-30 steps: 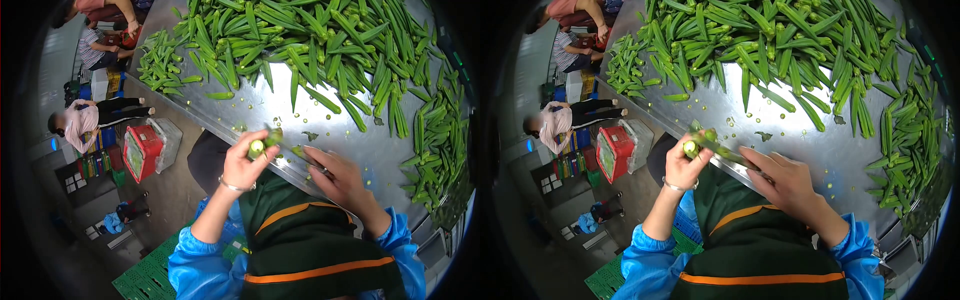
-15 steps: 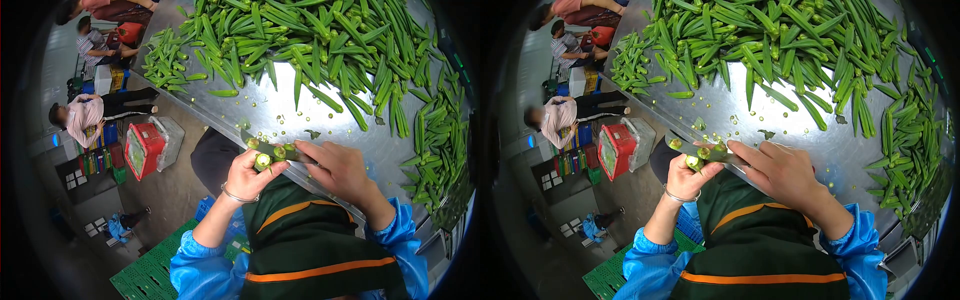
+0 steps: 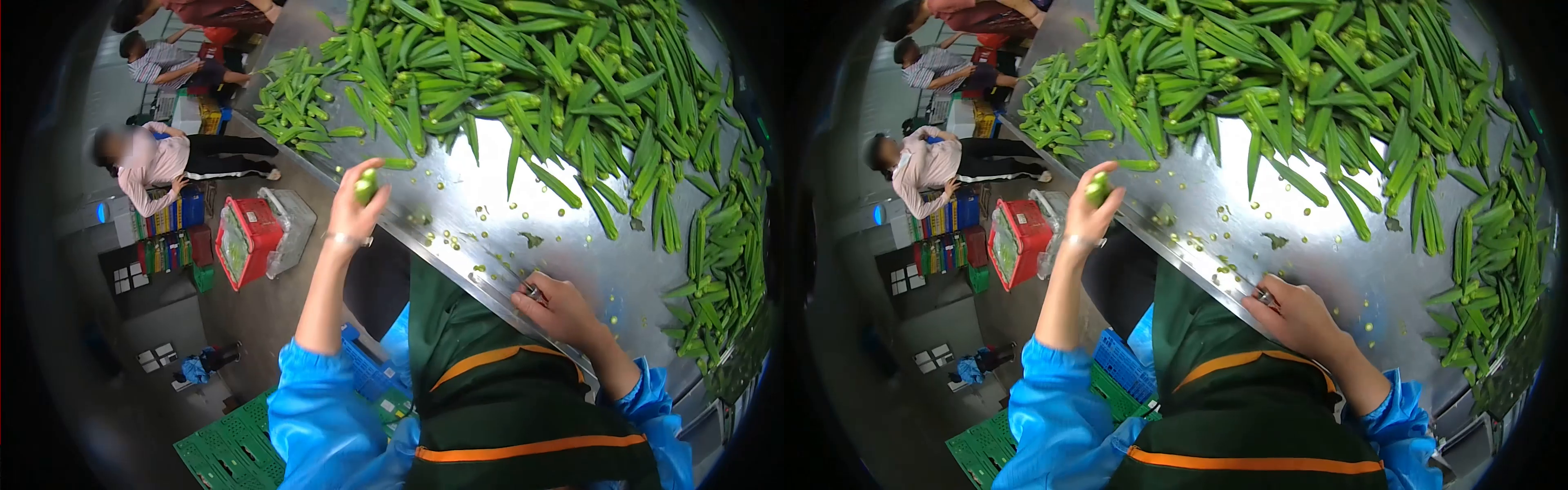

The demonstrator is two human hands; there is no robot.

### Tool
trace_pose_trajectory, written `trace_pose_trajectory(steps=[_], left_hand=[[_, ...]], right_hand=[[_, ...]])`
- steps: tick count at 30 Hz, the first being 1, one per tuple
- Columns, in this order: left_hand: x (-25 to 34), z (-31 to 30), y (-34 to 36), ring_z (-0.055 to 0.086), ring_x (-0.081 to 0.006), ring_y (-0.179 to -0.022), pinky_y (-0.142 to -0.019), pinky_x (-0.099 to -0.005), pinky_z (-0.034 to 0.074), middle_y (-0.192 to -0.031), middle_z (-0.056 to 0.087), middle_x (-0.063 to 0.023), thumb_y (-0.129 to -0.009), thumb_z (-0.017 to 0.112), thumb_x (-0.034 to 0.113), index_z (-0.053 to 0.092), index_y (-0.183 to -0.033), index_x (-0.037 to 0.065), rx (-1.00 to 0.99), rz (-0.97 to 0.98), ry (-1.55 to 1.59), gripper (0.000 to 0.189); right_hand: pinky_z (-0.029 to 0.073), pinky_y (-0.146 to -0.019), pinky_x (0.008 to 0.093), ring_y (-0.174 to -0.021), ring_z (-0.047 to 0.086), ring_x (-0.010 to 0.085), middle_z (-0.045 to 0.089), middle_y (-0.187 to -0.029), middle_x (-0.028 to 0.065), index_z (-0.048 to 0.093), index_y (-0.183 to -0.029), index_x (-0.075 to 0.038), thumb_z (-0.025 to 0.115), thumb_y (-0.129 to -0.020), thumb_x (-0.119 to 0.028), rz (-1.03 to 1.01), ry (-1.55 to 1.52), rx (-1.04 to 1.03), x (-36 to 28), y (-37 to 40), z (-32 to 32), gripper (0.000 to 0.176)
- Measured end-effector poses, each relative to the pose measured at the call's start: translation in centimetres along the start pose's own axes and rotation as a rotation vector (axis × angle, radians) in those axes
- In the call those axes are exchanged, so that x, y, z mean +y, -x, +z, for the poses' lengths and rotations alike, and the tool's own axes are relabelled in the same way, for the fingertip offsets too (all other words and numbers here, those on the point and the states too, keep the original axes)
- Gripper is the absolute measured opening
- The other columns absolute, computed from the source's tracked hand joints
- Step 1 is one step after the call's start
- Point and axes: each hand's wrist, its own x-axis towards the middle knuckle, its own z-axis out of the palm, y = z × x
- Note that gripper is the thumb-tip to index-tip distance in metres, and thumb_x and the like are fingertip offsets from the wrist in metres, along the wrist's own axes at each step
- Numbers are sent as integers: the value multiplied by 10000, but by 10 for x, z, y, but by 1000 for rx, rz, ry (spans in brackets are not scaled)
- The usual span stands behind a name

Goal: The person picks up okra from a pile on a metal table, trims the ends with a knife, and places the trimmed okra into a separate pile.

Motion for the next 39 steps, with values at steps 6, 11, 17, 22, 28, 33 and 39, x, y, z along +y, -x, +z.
trace_pose_trajectory(steps=[6,11,17,22,28,33,39], left_hand=[[-91,42,-58,477,-318,-983,-865,-372,425,-1014,536,-127,-633,612,-7,628,-970,93,-53,247,-690,352],[-81,42,-44,494,-302,-945,-852,-374,416,-930,595,-113,-677,684,127,623,-941,78,75,240,-476,275],[22,28,17,556,-93,-850,-758,-252,461,-943,626,-34,-736,719,176,592,-1083,49,55,-145,361,391],[83,21,68,547,-90,-875,-790,-230,440,-978,611,-40,-722,721,89,593,-1082,38,5,-58,450,386],[113,30,96,587,-196,-836,-767,-285,458,-912,619,-102,-659,727,16,621,-983,14,61,108,282,341],[128,29,102,587,-213,-836,-767,-303,453,-935,633,-81,-643,724,20,632,-904,18,39,158,206,276],[138,28,104,569,-182,-831,-754,-292,447,-900,617,-84,-634,725,2,628,-882,5,5,213,84,266]], right_hand=[[402,-496,340,-533,537,241,535,-602,133,536,-793,-36,612,-798,-195,-127,32,186,20,1,6,177],[359,-461,228,-504,450,61,490,-571,-10,539,-821,-39,597,-820,-154,72,-187,156,10,5,-2,129],[329,-453,183,-475,420,34,467,-588,-38,545,-1074,-38,542,-864,-148,65,-463,156,-7,4,-1,236],[363,-464,209,-523,459,50,514,-611,-9,541,-1142,-28,522,-868,-115,-135,-281,186,-32,6,-10,288],[404,-470,260,-503,494,158,546,-664,52,596,-1095,-64,612,-743,-73,-643,109,395,-53,6,-26,353],[382,-439,279,-489,473,147,433,-585,12,610,-1089,-136,652,-689,-148,-700,451,478,-63,6,-26,403],[382,-451,292,-511,490,163,436,-583,13,608,-1080,-142,638,-694,-154,-673,552,467,-61,7,-28,387]])
